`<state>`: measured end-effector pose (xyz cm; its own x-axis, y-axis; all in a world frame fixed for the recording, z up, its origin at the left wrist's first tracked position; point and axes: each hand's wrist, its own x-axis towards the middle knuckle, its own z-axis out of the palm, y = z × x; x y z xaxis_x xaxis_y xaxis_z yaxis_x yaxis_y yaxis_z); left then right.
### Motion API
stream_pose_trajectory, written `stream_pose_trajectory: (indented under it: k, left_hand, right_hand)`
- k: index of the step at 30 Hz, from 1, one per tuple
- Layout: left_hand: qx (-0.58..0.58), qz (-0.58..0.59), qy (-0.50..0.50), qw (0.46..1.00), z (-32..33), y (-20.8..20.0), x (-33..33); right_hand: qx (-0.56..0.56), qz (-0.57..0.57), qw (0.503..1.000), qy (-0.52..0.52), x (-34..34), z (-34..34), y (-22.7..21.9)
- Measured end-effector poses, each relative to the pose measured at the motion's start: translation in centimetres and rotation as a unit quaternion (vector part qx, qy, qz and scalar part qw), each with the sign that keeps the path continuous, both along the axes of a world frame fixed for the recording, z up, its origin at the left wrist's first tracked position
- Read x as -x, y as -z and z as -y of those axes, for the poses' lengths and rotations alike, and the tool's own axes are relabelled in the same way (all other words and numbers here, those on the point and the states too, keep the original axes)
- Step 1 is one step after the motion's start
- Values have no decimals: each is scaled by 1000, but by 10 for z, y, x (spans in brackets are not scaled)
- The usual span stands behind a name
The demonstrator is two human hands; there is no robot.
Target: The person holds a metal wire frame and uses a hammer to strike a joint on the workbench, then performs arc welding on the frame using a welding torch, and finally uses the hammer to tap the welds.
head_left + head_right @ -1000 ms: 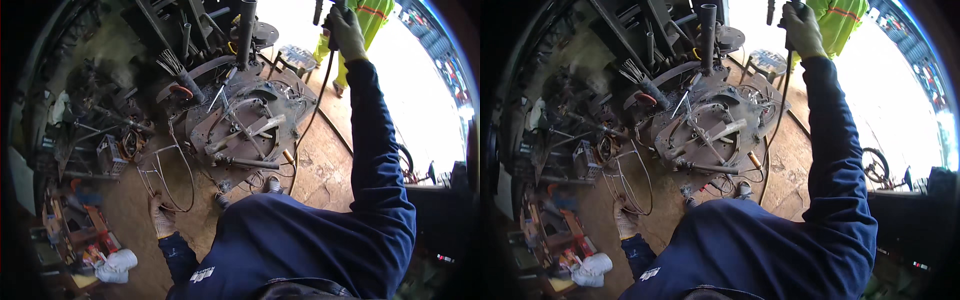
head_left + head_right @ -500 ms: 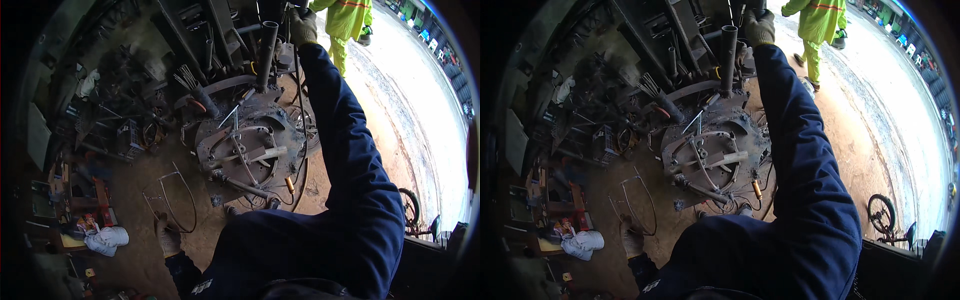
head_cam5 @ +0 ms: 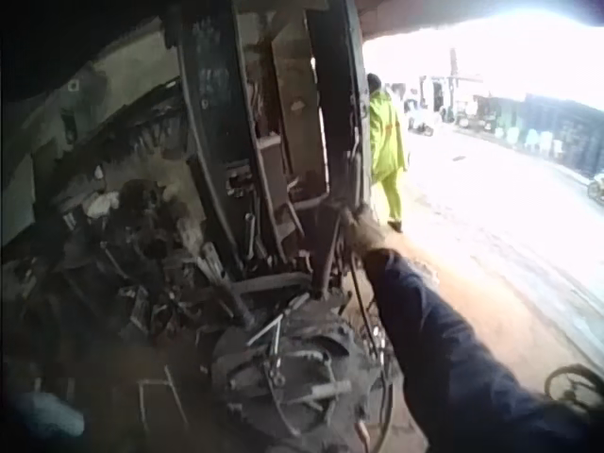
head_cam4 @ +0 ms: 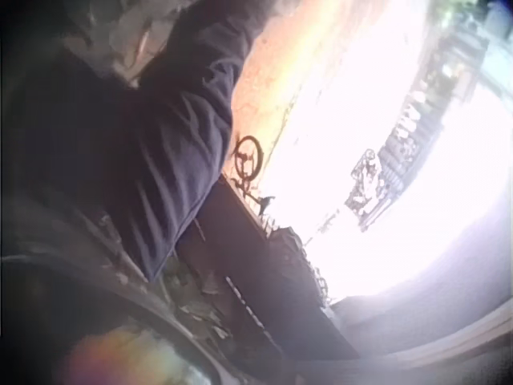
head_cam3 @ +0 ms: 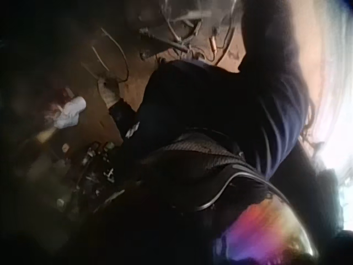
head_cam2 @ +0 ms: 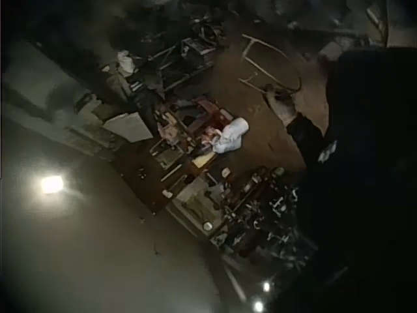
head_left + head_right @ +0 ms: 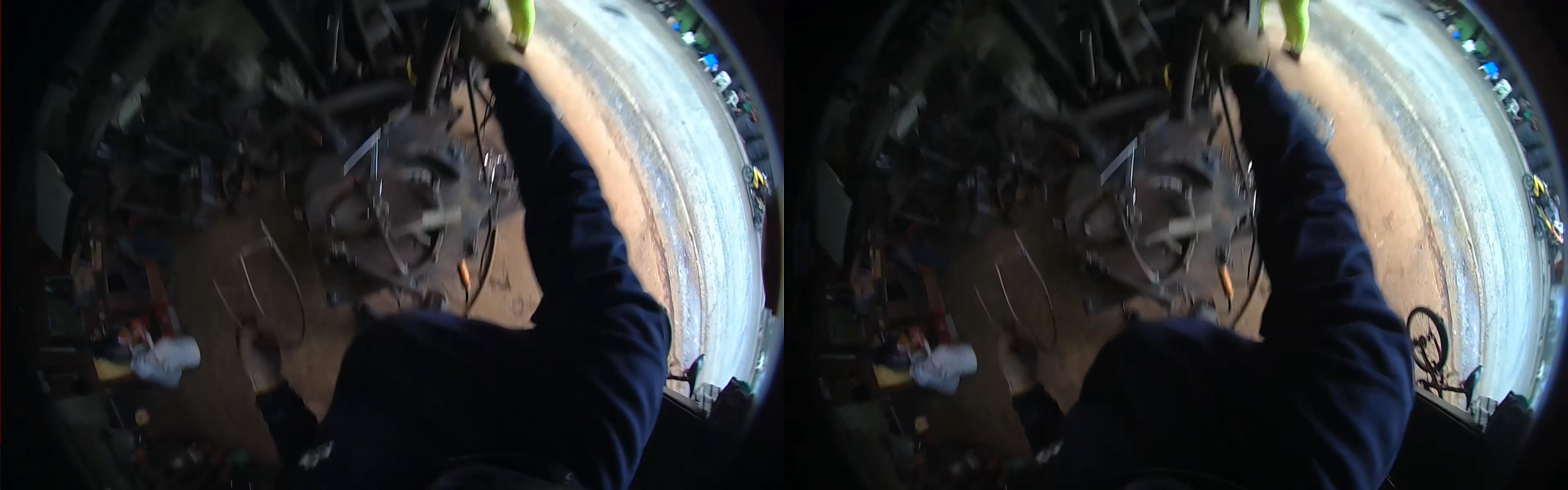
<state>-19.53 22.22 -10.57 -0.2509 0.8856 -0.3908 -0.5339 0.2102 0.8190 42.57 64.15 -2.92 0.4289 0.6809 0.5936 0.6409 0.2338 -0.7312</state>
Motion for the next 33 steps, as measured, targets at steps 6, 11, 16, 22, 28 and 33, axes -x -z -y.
stream_pose_trajectory:
  k: [6,11,16,22,28,33]
  left_hand:
    - [51,29,-11,998,-13,0,-8]
    - [19,0,-47,999,-13,-8,-15]
    - [6,46,-31,998,-29,14,25]
    - [8,97,-35,995,-48,43,81]
    - [3,79,-15,997,-47,66,182]
    - [-17,64,-23,998,-49,42,275]
  right_hand:
    - [-61,-120,981,-141,57,144,11]
    - [-12,163,956,-244,161,314,43]
    - [268,310,882,-234,236,392,74]
    - [389,337,846,-136,284,400,95]
    - [418,326,846,-62,302,396,101]
    - [458,296,837,32,359,406,79]
